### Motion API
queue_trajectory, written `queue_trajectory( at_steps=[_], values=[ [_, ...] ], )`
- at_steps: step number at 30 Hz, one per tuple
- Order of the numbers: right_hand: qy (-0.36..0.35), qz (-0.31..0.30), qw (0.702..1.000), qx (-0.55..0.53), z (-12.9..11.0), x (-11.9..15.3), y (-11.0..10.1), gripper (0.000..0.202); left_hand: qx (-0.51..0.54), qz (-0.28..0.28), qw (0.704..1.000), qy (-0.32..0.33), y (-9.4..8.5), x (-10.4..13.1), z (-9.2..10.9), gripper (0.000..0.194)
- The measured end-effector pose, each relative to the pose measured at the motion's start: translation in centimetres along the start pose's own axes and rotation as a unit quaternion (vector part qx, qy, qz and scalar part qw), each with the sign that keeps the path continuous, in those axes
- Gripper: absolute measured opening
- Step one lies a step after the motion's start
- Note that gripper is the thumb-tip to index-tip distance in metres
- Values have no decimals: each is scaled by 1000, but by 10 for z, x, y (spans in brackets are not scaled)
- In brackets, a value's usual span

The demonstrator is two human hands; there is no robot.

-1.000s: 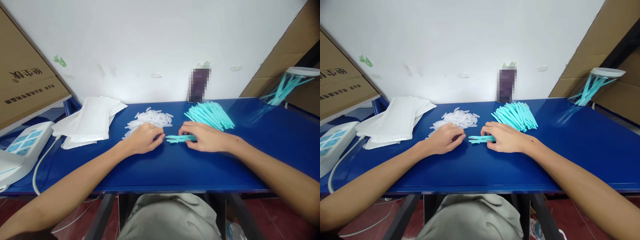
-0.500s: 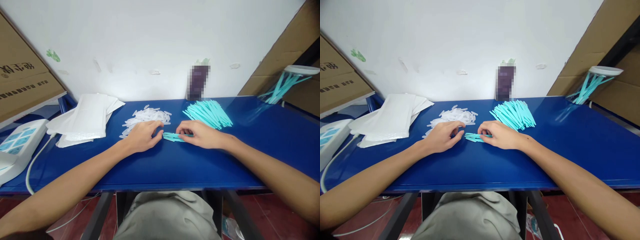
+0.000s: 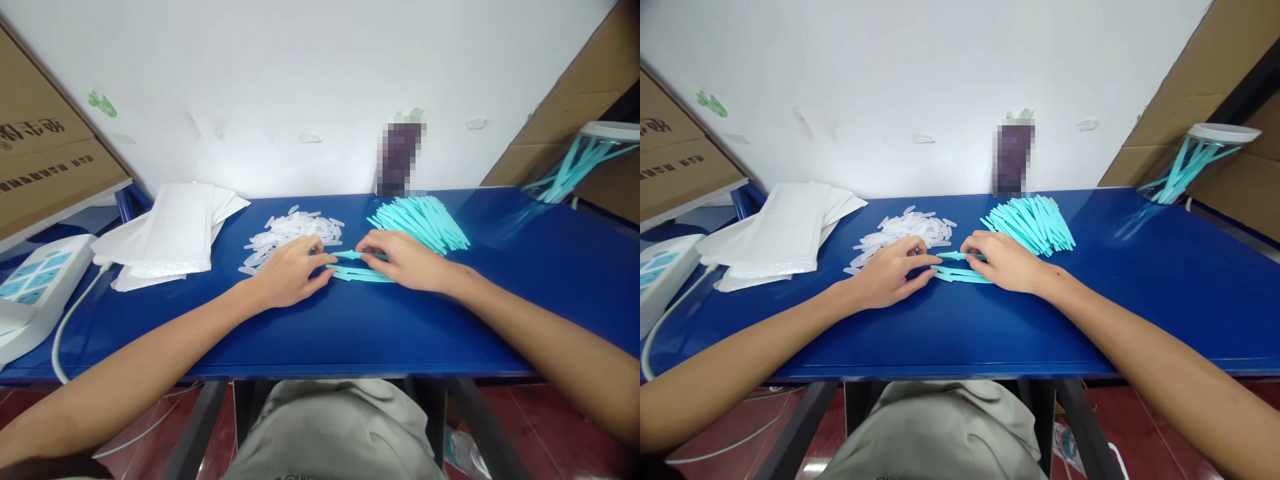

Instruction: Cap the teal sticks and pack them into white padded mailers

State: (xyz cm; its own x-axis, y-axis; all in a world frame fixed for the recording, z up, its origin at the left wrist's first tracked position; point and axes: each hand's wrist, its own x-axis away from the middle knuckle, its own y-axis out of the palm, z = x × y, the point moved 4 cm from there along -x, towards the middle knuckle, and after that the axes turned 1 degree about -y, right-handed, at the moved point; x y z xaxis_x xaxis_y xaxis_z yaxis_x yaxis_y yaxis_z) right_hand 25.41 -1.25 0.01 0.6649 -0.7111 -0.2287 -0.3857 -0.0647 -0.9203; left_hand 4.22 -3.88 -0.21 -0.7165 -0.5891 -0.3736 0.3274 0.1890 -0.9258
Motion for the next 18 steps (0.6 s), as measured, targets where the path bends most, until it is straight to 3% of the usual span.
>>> queue_trajectory(
  at_steps=[6, 18],
  values=[
    [2, 5, 1000, 8, -3, 0, -1, 27, 23, -37, 999, 27, 2, -1, 3, 34],
    [-9, -6, 1000, -18, -5, 0, -1, 28, 59, -22, 997, 43, 2, -1, 4, 28]
  ],
)
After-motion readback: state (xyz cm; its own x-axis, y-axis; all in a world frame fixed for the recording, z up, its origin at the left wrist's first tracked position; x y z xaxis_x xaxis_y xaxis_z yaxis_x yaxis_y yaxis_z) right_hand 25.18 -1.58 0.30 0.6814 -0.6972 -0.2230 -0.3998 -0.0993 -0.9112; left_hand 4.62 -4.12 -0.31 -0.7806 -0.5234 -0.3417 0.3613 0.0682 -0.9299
